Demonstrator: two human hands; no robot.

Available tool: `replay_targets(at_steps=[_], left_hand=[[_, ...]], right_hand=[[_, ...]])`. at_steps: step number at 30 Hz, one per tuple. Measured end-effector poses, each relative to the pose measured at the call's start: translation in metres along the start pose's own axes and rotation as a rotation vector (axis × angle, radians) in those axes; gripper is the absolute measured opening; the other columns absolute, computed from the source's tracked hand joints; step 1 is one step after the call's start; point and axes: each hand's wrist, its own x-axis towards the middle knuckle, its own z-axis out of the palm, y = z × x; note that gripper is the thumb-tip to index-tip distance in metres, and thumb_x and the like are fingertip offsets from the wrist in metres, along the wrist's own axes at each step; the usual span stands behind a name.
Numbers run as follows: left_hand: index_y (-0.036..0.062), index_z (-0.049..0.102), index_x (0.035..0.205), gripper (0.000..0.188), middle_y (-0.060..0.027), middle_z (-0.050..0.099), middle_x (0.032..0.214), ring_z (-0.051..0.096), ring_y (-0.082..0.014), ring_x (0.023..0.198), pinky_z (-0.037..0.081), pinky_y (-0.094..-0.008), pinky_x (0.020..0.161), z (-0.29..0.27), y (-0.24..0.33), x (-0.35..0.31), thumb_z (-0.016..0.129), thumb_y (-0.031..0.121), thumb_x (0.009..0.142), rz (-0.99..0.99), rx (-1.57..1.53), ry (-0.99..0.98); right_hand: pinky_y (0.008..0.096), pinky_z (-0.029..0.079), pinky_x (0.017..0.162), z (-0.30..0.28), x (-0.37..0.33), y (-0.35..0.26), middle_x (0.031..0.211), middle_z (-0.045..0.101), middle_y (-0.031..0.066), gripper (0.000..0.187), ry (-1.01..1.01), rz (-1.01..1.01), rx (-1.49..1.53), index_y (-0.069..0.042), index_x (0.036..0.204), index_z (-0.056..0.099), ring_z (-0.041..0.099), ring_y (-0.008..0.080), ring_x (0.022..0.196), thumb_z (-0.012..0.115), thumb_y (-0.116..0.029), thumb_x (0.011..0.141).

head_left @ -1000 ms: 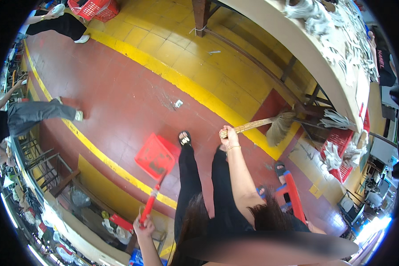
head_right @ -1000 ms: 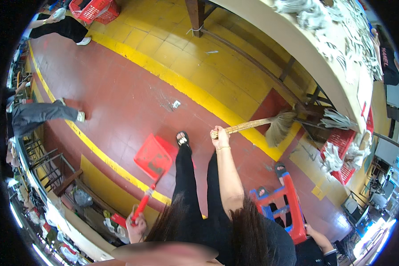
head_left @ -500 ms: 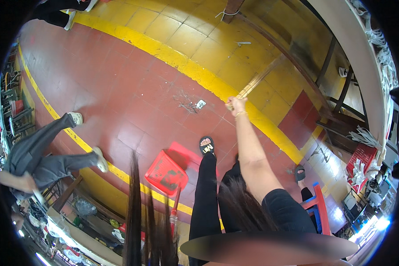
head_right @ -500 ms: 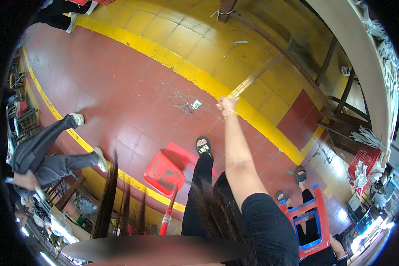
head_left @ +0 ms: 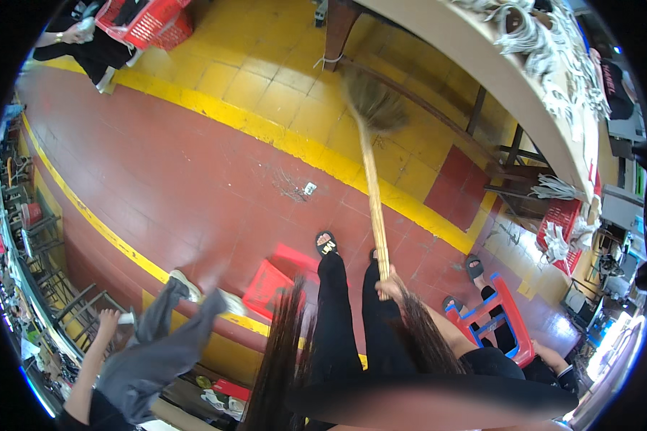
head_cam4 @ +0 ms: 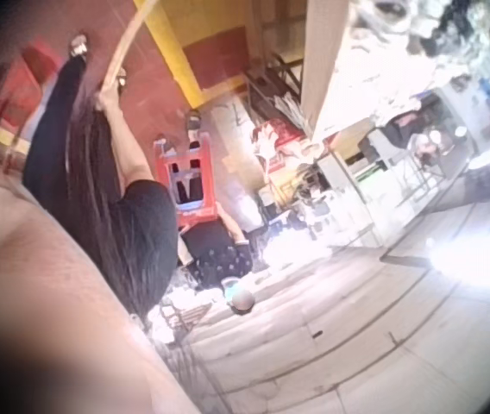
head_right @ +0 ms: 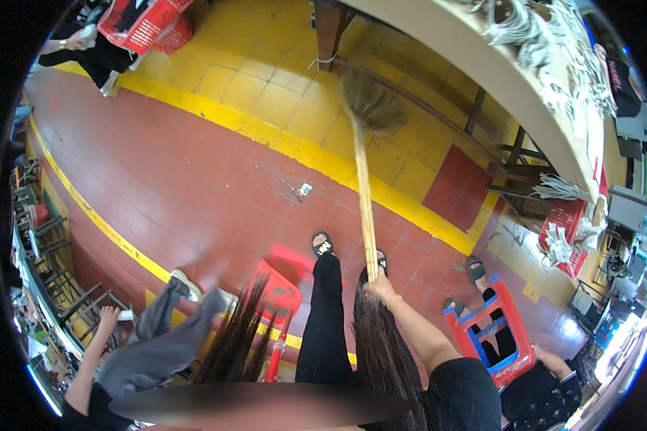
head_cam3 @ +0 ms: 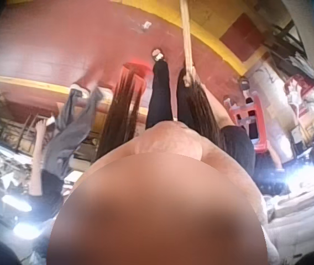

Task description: The person sweeps debris on a factory floor using a broom and dustpan. They move around the workspace, sweeping small pieces of material into the dustpan while other workers are visible in the background.

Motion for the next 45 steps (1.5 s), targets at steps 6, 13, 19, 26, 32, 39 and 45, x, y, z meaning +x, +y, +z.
replay_targets(at_steps=[6,13,19,26,32,39,45], left_hand=[[-0.0022,0.043,0.096,0.029,-0.0085,0.048,0.066,0.042,-0.0097,0.043,0.035,-0.0215,0.038,-0.030,0.008,-0.040,0.052,0.020,0.080,-0.179,0.024,-0.059],[-0.0064,0.039,0.104,0.037,-0.0099,0.047,0.072,0.042,-0.0071,0.044,0.034,-0.0182,0.038,-0.021,0.018,-0.057,0.052,0.020,0.081,-0.217,0.173,-0.162],[-0.0099,0.045,0.103,0.041,-0.0033,0.047,0.064,0.040,-0.0065,0.042,0.030,-0.0193,0.038,0.008,0.021,-0.085,0.051,0.025,0.083,-0.218,0.323,-0.141],[-0.0099,0.045,0.104,0.040,-0.0024,0.047,0.066,0.040,-0.0041,0.043,0.034,-0.0191,0.043,0.024,-0.005,-0.127,0.046,0.026,0.086,-0.135,0.429,-0.355],[-0.0083,0.046,0.102,0.039,-0.0050,0.045,0.064,0.038,-0.0104,0.046,0.031,-0.0212,0.043,-0.003,-0.018,-0.148,0.051,0.025,0.082,0.079,0.519,-0.202],[0.0001,0.048,0.088,0.025,-0.0036,0.045,0.059,0.039,-0.0101,0.042,0.030,-0.0228,0.037,-0.038,-0.039,-0.145,0.048,0.024,0.084,0.111,0.445,-0.021],[0.0011,0.047,0.086,0.024,-0.0030,0.042,0.055,0.039,-0.0115,0.041,0.033,-0.0246,0.038,-0.051,-0.054,-0.154,0.047,0.024,0.084,-0.023,0.526,-0.228]], right_hand=[[0.0255,0.037,0.031,-0.058,-0.155,-0.032,0.063,0.042,0.0029,0.045,-0.194,0.062,0.172,-0.011,0.095,0.035,0.044,0.0116,0.041,0.057,0.011,0.063],[0.0225,0.033,0.034,-0.145,-0.277,0.023,0.061,0.041,-0.0008,0.037,0.160,-0.102,0.084,-0.005,0.096,0.046,0.040,0.0078,0.041,0.052,0.007,0.061],[0.0252,0.037,0.034,-0.194,-0.333,0.105,0.056,0.044,0.0000,0.027,0.465,0.001,0.163,-0.005,0.086,0.048,0.045,0.0107,0.041,0.051,0.004,0.061],[0.0240,0.033,0.030,-0.261,-0.165,0.069,0.049,0.039,-0.0023,0.019,0.028,0.070,1.385,-0.011,0.061,0.038,0.041,0.0119,0.036,0.047,-0.004,0.077],[0.0247,0.037,0.036,-0.165,-0.069,-0.020,0.054,0.043,-0.0008,0.017,-0.132,-0.026,1.027,-0.010,0.061,0.042,0.040,0.0112,0.040,0.049,-0.005,0.076],[0.0313,0.046,0.039,0.048,-0.134,-0.100,0.058,0.048,0.0043,0.014,-0.282,-0.005,0.900,-0.007,0.077,0.042,0.050,0.0160,0.045,0.052,0.002,0.072],[0.0253,0.041,0.036,0.021,-0.149,-0.143,0.054,0.047,0.0021,0.012,-0.609,0.065,0.886,-0.005,0.071,0.045,0.050,0.0112,0.043,0.054,0.003,0.072]])
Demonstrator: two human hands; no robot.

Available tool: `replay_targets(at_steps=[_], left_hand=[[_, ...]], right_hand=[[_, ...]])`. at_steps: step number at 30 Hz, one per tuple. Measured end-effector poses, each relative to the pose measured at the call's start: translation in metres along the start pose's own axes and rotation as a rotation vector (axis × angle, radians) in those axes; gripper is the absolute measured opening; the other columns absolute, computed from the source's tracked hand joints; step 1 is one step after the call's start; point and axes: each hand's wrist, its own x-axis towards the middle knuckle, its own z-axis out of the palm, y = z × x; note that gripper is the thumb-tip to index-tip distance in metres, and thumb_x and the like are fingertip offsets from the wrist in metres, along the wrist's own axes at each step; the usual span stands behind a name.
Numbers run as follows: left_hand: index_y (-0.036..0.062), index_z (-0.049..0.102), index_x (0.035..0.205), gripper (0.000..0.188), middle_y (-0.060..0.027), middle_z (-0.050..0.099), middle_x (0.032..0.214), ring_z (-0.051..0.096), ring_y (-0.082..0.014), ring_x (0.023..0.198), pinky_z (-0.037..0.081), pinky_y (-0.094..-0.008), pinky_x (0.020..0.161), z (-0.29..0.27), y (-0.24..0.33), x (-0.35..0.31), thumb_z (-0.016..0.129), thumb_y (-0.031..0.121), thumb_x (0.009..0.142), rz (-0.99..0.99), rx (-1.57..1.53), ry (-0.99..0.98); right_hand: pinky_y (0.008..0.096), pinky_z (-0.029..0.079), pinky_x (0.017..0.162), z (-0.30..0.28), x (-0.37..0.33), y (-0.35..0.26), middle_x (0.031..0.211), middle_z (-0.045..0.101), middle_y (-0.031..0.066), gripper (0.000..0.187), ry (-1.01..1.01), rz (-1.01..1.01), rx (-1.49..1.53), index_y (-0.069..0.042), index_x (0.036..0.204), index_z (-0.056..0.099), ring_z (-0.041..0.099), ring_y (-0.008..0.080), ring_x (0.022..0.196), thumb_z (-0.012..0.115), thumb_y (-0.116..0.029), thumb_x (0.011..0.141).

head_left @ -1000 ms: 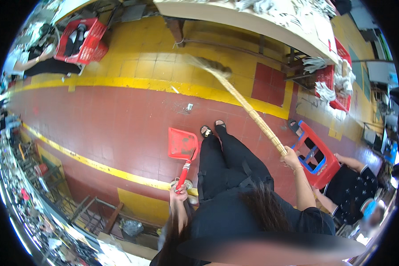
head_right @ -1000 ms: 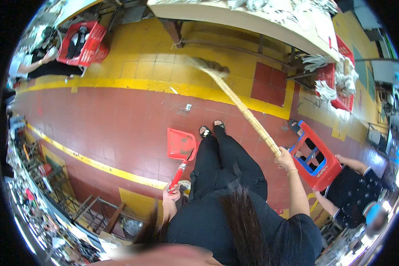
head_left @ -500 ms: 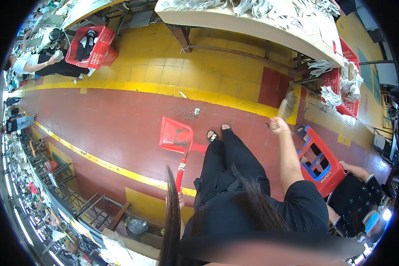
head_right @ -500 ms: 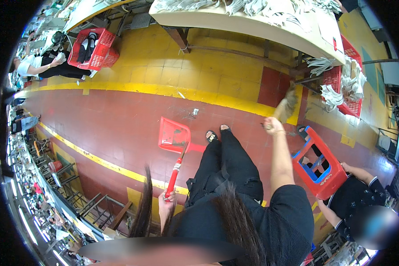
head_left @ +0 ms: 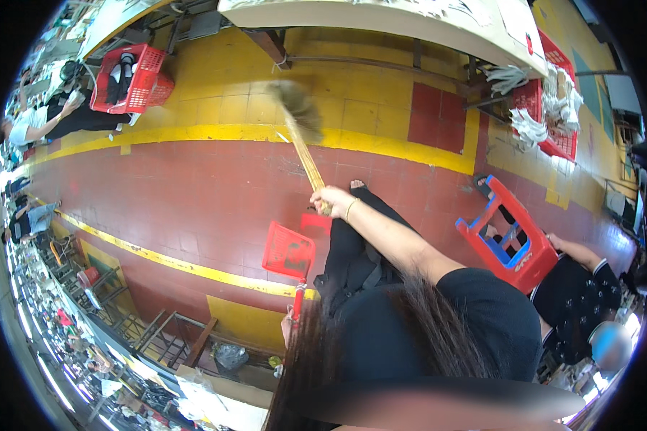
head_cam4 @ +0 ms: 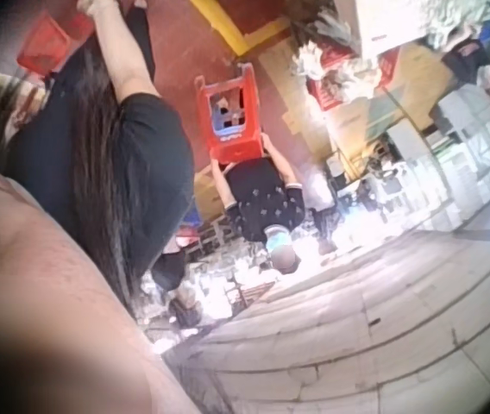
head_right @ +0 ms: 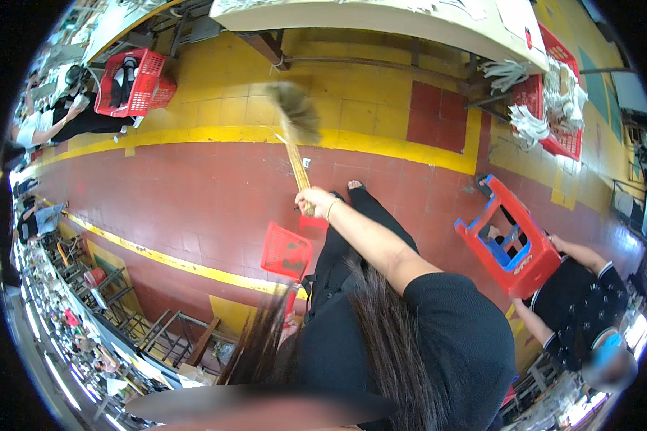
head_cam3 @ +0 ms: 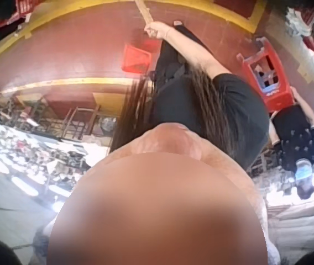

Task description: The person sweeps debris on a factory floor using a broom and dustpan. They move around the workspace, sweeping small pieces of material into the dustpan while other workers are visible in the background.

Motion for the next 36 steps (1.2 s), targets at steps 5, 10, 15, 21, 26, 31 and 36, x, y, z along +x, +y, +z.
replay_targets(at_steps=[5,10,15,21,26,31,36], left_hand=[[0.0016,0.045,0.083,0.021,-0.0027,0.039,0.053,0.039,-0.0125,0.040,0.033,-0.0244,0.037,-0.015,0.004,0.018,0.045,0.022,0.084,0.021,-0.205,0.237],[0.0021,0.043,0.079,0.019,-0.0024,0.036,0.051,0.039,-0.0134,0.039,0.034,-0.0242,0.036,-0.030,0.010,0.046,0.043,0.020,0.083,0.138,-0.503,0.398],[0.0022,0.038,0.081,0.013,-0.0007,0.034,0.050,0.039,-0.0126,0.039,0.032,-0.0216,0.035,-0.016,0.030,0.058,0.041,0.015,0.082,0.302,-0.701,0.321],[-0.0026,0.042,0.089,0.020,0.0007,0.034,0.051,0.036,-0.0090,0.041,0.030,-0.0193,0.038,0.003,0.042,0.023,0.046,0.016,0.083,0.428,-0.815,0.190],[-0.0021,0.045,0.088,0.022,0.0010,0.036,0.051,0.035,-0.0088,0.039,0.029,-0.0186,0.038,-0.018,0.071,0.005,0.047,0.019,0.084,0.528,-0.670,0.259],[0.0093,0.043,0.074,0.013,-0.0025,0.039,0.053,0.039,-0.0117,0.042,0.029,-0.0217,0.038,-0.066,0.138,-0.002,0.048,0.019,0.082,0.488,-0.636,0.254],[0.0116,0.046,0.083,0.011,-0.0031,0.040,0.055,0.038,-0.0108,0.040,0.032,-0.0212,0.037,-0.132,0.221,-0.021,0.048,0.022,0.084,0.371,-0.591,0.331]], right_hand=[[0.0241,0.036,0.033,-0.093,-0.080,-0.027,0.052,0.045,0.0012,0.013,-0.044,-0.197,-0.413,-0.006,0.075,0.044,0.044,0.0090,0.037,0.055,0.001,0.070],[0.0280,0.033,0.032,-0.185,-0.230,0.005,0.058,0.047,0.0051,0.029,0.557,-0.453,-1.031,-0.005,0.092,0.045,0.045,0.0141,0.037,0.055,-0.006,0.065],[0.0274,0.037,0.034,-0.210,-0.299,0.040,0.059,0.047,0.0032,0.022,0.872,-0.115,-0.546,-0.008,0.089,0.042,0.046,0.0123,0.040,0.052,0.001,0.072],[0.0191,0.047,0.042,-0.237,-0.224,-0.045,0.050,0.046,0.0006,0.017,0.517,-0.016,0.654,-0.007,0.064,0.043,0.049,0.0095,0.041,0.050,-0.003,0.078],[0.0205,0.042,0.039,-0.182,-0.101,-0.034,0.051,0.047,0.0009,0.018,0.357,-0.019,0.474,-0.009,0.062,0.042,0.047,0.0114,0.041,0.052,0.001,0.074],[0.0248,0.045,0.044,-0.037,0.036,0.014,0.054,0.045,0.0016,0.011,0.283,-0.003,0.358,-0.007,0.069,0.044,0.045,0.0120,0.045,0.049,-0.001,0.077],[0.0285,0.045,0.044,0.111,0.140,0.088,0.058,0.046,0.0051,0.008,0.279,0.001,-0.067,-0.005,0.073,0.044,0.046,0.0152,0.048,0.044,-0.003,0.081]])
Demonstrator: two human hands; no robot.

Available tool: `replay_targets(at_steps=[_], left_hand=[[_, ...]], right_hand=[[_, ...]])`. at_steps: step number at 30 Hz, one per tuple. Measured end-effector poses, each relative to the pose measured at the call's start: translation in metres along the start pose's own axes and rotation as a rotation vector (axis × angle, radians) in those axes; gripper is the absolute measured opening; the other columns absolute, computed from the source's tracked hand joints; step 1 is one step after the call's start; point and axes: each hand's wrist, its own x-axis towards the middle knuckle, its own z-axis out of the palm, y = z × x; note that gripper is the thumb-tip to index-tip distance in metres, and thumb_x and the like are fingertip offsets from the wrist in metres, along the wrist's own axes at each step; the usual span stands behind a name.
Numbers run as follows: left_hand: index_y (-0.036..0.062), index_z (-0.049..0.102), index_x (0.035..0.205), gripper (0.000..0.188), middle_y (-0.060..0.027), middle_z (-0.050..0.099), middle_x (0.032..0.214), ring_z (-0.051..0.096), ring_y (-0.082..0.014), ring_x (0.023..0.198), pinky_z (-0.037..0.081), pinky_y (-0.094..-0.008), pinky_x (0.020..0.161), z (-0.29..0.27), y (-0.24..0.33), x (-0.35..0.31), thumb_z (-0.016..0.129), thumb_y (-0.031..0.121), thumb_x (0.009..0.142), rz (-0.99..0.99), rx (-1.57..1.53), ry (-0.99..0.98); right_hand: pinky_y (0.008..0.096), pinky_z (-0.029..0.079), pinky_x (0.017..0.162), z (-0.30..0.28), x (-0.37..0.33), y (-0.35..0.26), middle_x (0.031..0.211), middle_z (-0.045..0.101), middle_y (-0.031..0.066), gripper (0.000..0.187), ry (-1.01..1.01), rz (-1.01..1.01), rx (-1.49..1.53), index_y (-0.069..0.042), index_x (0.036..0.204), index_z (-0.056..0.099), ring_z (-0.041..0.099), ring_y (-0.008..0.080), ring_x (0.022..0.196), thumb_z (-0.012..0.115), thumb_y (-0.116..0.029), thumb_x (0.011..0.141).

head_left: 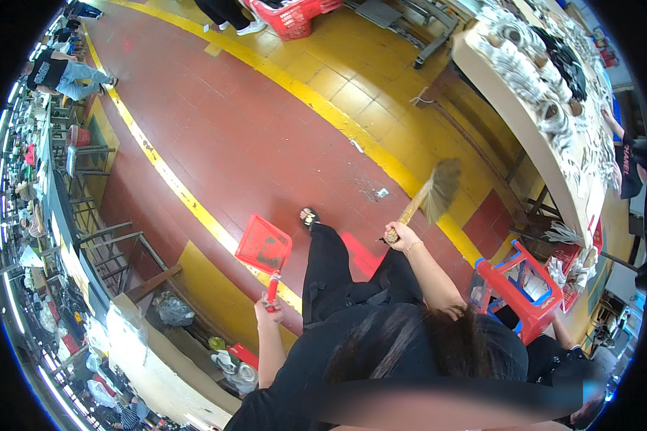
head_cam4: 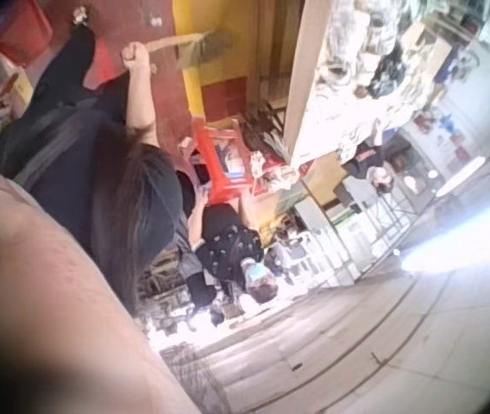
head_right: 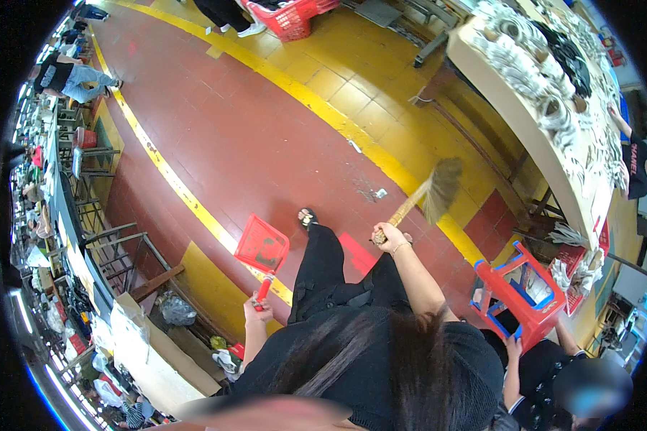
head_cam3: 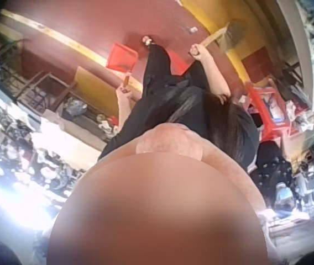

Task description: The person sweeps debris on a factory floor using a broom and dustpan. They move around the workspace, sweeping small pieces of material into the dustpan while other workers are visible in the background.

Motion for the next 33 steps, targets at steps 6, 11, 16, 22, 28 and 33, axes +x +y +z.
replay_targets(at_steps=[6,11,16,22,28,33], left_hand=[[0.0095,0.044,0.078,0.017,-0.0026,0.042,0.055,0.039,-0.0118,0.042,0.031,-0.0232,0.039,-0.017,0.107,0.009,0.050,0.025,0.081,-0.181,0.174,-0.051],[0.0076,0.044,0.076,0.021,-0.0040,0.044,0.057,0.041,-0.0128,0.043,0.031,-0.0242,0.039,-0.003,0.151,0.022,0.052,0.027,0.078,-0.130,0.255,-0.024],[0.0069,0.043,0.077,0.020,-0.0044,0.042,0.053,0.040,-0.0130,0.041,0.030,-0.0232,0.038,0.019,0.171,0.024,0.052,0.024,0.078,-0.088,0.242,-0.065],[0.0092,0.044,0.077,0.018,-0.0025,0.043,0.055,0.039,-0.0113,0.042,0.030,-0.0225,0.039,0.049,0.201,0.036,0.047,0.026,0.081,-0.190,0.223,-0.045],[0.0063,0.046,0.074,0.022,-0.0036,0.043,0.056,0.039,-0.0116,0.043,0.031,-0.0225,0.039,0.058,0.205,0.048,0.047,0.027,0.081,-0.215,0.302,-0.128],[0.0048,0.047,0.077,0.022,-0.0033,0.046,0.054,0.041,-0.0123,0.042,0.032,-0.0227,0.039,0.053,0.213,0.041,0.053,0.026,0.079,-0.243,0.340,-0.167]], right_hand=[[0.0290,0.045,0.042,0.167,0.050,0.046,0.058,0.047,0.0050,0.008,-0.012,0.003,-0.396,-0.004,0.074,0.044,0.048,0.0148,0.046,0.051,-0.002,0.077],[0.0266,0.043,0.040,0.250,0.052,0.022,0.056,0.047,0.0024,0.010,-0.121,-0.025,-0.593,-0.005,0.073,0.046,0.047,0.0121,0.044,0.055,0.000,0.073],[0.0253,0.040,0.037,0.226,-0.001,-0.029,0.057,0.047,0.0022,0.020,-0.216,-0.185,-0.717,-0.002,0.085,0.047,0.047,0.0107,0.045,0.057,0.003,0.068],[0.0253,0.039,0.036,0.119,-0.112,0.021,0.060,0.045,0.0018,0.029,0.208,-0.387,-0.958,-0.004,0.092,0.043,0.047,0.0098,0.043,0.058,0.001,0.067],[0.0229,0.036,0.034,0.071,-0.167,0.088,0.057,0.043,-0.0004,0.021,0.429,-0.194,-0.600,-0.008,0.082,0.038,0.043,0.0077,0.041,0.055,-0.001,0.073],[0.0203,0.036,0.035,0.082,-0.102,0.068,0.053,0.041,-0.0019,0.018,0.125,0.059,0.137,-0.008,0.071,0.036,0.040,0.0062,0.039,0.050,0.000,0.079]])
